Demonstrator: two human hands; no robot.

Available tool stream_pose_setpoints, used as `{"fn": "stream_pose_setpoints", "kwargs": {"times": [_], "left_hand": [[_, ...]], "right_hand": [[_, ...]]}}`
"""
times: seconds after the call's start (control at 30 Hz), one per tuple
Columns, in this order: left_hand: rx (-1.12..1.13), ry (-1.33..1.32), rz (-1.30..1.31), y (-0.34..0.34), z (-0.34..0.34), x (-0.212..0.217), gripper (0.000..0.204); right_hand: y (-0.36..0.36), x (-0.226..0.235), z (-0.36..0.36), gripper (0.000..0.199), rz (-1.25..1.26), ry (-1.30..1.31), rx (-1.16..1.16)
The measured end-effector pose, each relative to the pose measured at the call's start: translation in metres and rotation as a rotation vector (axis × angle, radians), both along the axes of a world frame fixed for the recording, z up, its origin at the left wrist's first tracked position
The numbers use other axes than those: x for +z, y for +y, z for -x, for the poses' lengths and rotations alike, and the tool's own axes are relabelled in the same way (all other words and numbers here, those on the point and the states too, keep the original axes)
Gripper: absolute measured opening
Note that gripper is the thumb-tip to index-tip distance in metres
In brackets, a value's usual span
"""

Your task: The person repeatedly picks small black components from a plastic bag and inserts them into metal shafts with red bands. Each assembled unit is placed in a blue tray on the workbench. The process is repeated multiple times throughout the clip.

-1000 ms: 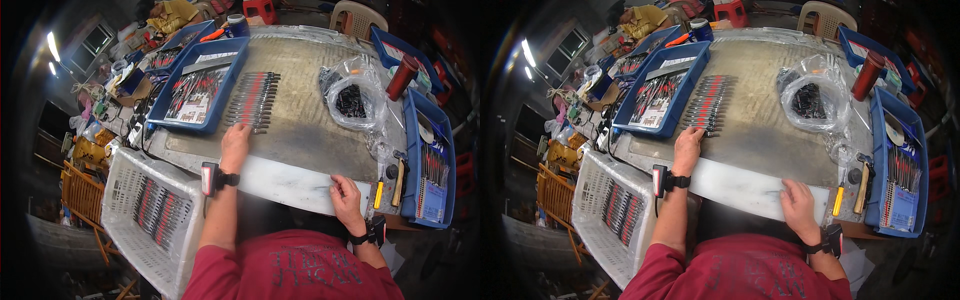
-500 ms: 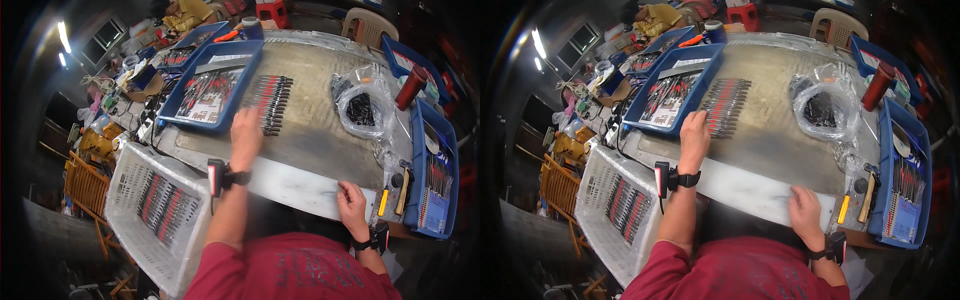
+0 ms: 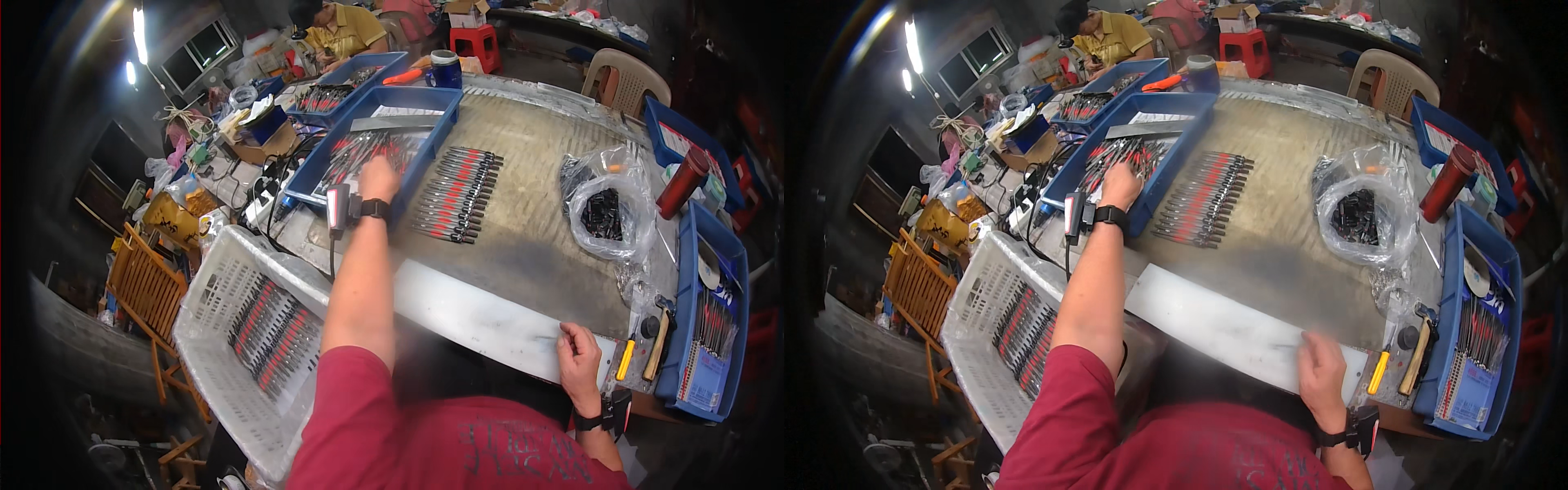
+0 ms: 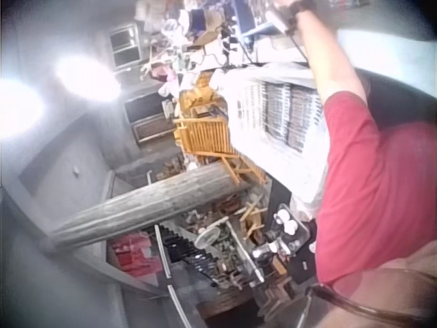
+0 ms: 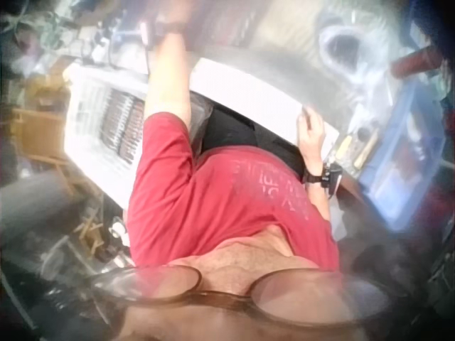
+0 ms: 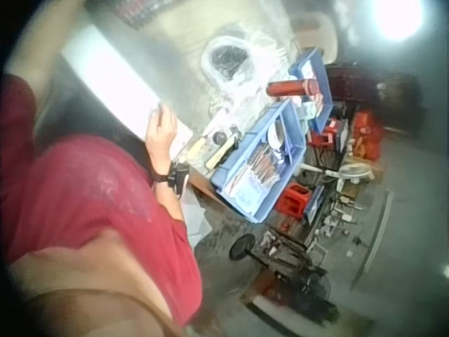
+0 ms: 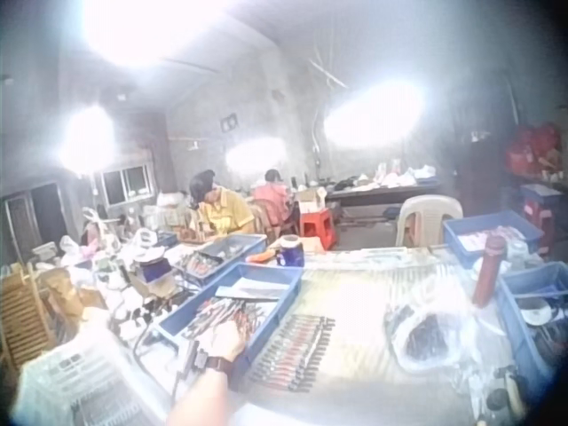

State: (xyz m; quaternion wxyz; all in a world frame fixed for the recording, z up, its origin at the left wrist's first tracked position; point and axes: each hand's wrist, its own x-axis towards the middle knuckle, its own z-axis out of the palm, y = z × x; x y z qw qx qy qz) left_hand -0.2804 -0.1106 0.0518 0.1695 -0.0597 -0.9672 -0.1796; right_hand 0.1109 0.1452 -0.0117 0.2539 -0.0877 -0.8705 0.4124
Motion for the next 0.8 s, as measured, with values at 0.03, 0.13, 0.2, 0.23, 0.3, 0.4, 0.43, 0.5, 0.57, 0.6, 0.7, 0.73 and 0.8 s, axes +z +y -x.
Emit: {"fn": "stream_pose_setpoints", "kwargs": {"times": [0.03,0.13,0.2,0.23,0.3,0.4,0.43,0.5,0.57,0.6,0.7,0.73,0.8], "left_hand": [[0.006,-0.047,0.035,-0.008,0.004,-0.005,0.020],[0.066,-0.192,0.030,-0.022,0.010,-0.021,0.021],[0.058,-0.314,0.063,-0.025,0.016,-0.025,0.024],[0.069,-0.365,0.056,-0.024,0.018,-0.027,0.025],[0.075,-0.439,0.052,-0.024,0.024,-0.029,0.026],[0.034,-0.419,0.100,-0.026,0.028,-0.034,0.026],[0.011,-0.393,0.126,-0.025,0.029,-0.036,0.027],[0.035,-0.409,0.112,-0.025,0.031,-0.037,0.027],[0.047,-0.428,0.115,-0.026,0.031,-0.037,0.026],[0.044,-0.438,0.125,-0.026,0.031,-0.037,0.026],[0.056,-0.402,0.097,-0.027,0.032,-0.039,0.026],[0.063,-0.380,0.080,-0.028,0.033,-0.040,0.026],[0.051,-0.383,0.071,-0.029,0.036,-0.042,0.026]], "right_hand": [[0.000,0.000,0.000,0.019,-0.003,-0.006,0.000],[0.000,0.002,0.000,0.019,-0.001,-0.004,0.007],[-0.001,0.004,0.001,0.019,0.029,-0.010,0.007],[-0.002,0.005,0.000,0.019,0.058,-0.019,0.002],[-0.004,0.006,0.000,0.018,0.091,-0.029,-0.004],[-0.004,0.007,0.001,0.018,0.101,-0.019,-0.010],[-0.004,0.006,0.001,0.018,0.103,-0.017,-0.013],[-0.004,0.006,0.001,0.017,0.111,-0.013,-0.016],[-0.004,0.005,0.000,0.017,0.127,-0.013,-0.013],[-0.003,0.004,0.000,0.017,0.115,-0.008,-0.008],[-0.002,0.004,0.000,0.016,0.110,-0.004,-0.004],[-0.003,0.003,0.000,0.016,0.115,0.000,-0.007],[-0.003,0.003,0.000,0.016,0.122,0.003,-0.010]]}}
